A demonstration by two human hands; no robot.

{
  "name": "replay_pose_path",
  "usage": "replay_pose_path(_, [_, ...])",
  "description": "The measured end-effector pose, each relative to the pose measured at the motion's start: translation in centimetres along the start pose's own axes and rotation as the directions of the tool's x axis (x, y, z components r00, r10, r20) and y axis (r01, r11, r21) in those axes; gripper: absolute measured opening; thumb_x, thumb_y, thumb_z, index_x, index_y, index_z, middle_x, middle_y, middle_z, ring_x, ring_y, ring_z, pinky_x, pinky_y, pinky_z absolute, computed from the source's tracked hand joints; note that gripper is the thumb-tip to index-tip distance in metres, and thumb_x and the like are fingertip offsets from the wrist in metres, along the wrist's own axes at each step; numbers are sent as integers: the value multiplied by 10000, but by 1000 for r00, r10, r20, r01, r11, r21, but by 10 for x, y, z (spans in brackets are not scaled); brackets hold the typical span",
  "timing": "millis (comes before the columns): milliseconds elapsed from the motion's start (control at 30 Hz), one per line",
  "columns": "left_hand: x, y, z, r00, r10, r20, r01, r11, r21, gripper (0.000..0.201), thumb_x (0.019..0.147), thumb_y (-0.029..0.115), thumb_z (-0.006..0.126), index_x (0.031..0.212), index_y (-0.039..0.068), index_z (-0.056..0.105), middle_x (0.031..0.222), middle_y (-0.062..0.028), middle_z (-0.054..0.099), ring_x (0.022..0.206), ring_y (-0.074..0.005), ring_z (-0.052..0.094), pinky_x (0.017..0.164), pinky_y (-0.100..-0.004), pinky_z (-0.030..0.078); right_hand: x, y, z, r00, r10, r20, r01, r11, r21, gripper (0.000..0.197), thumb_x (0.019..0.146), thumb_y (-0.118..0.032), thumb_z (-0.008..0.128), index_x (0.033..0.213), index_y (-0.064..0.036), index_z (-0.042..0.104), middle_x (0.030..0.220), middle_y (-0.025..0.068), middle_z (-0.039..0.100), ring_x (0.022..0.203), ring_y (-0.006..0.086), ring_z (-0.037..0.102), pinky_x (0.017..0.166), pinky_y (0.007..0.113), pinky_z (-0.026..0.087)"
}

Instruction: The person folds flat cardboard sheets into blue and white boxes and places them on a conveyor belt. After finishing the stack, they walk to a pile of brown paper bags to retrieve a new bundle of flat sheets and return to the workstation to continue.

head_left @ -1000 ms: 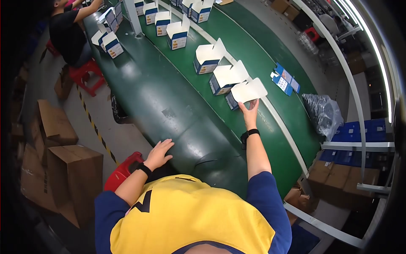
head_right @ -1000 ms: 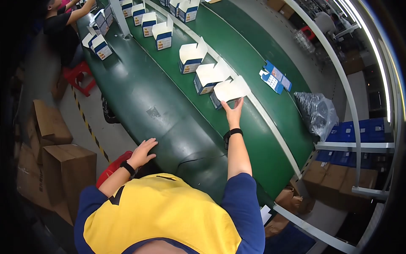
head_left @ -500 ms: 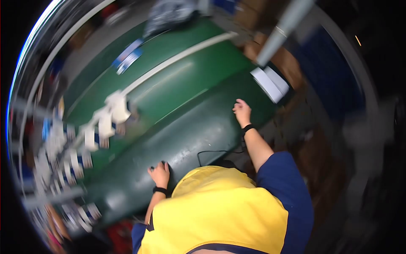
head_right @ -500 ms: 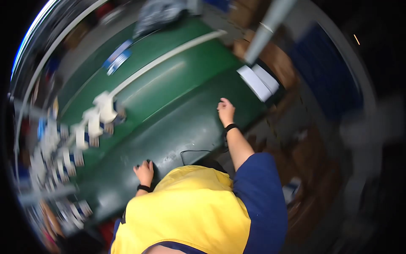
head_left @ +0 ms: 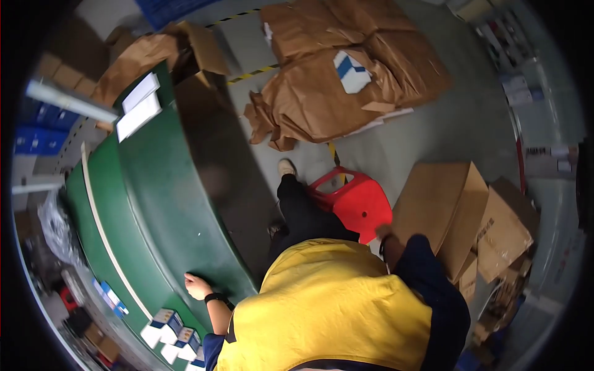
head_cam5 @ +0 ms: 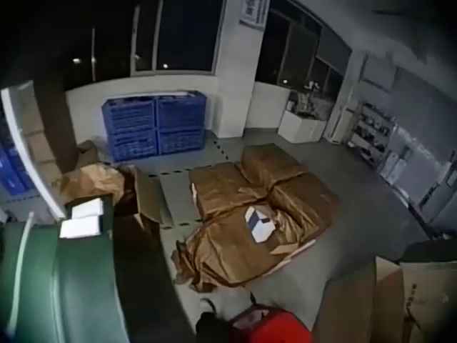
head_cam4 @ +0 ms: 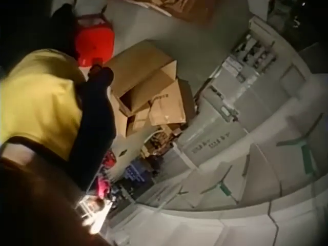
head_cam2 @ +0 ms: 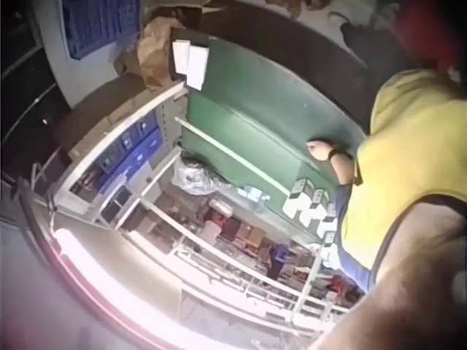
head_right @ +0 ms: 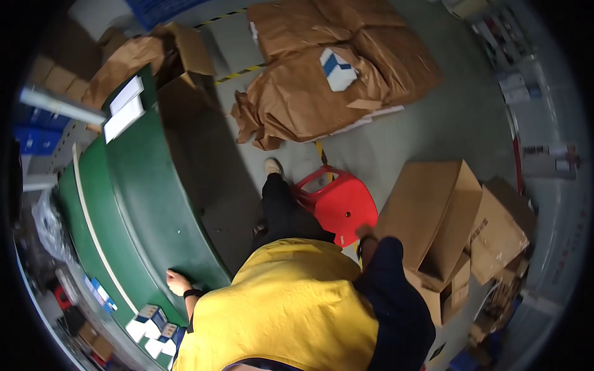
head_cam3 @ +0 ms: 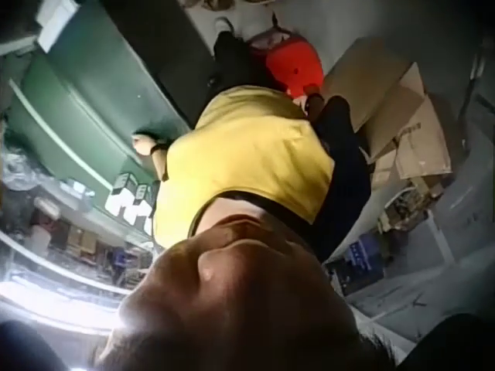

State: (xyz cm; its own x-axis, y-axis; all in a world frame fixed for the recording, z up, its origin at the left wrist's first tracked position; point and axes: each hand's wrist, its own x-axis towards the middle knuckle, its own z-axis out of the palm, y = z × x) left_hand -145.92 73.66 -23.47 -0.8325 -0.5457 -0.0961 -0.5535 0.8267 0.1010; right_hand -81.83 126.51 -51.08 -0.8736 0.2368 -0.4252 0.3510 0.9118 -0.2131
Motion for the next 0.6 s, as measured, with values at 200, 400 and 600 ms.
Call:
replay_pose_path(200, [3, 92, -30, 998, -43, -43, 41, 998, -37, 395, 901, 411, 397, 897, 96, 635, 943, -144, 644, 735, -367, 609, 596, -489, 462, 39, -187, 51, 741, 632, 226, -569, 414, 710, 330, 812, -335, 491, 990, -102, 644, 969, 153, 632, 899, 312, 604, 751, 409, 479])
replay_pose_path(400, [-11, 158, -41, 985, -167, -31, 158, 968, -194, 377, 901, 405, 395, 930, 104, 619, 977, -128, 632, 751, -353, 605, 605, -482, 465, 257, -116, -274, 720, 411, 559, -693, 462, 553, 202, 757, -298, 626, 817, -105, 642, 825, 71, 644, 795, 225, 608, 729, 374, 476])
replay_pose_path(600, [-89, 244, 15, 937, -308, 166, 348, 863, -367, 362, 900, 400, 393, 962, 113, 603, 1011, -113, 619, 767, -340, 602, 614, -476, 468, 444, 110, -376, 731, 683, 5, -572, 608, 550, 240, 701, -247, 630, 850, -60, 638, 770, 149, 625, 749, 299, 603, 664, 387, 477])
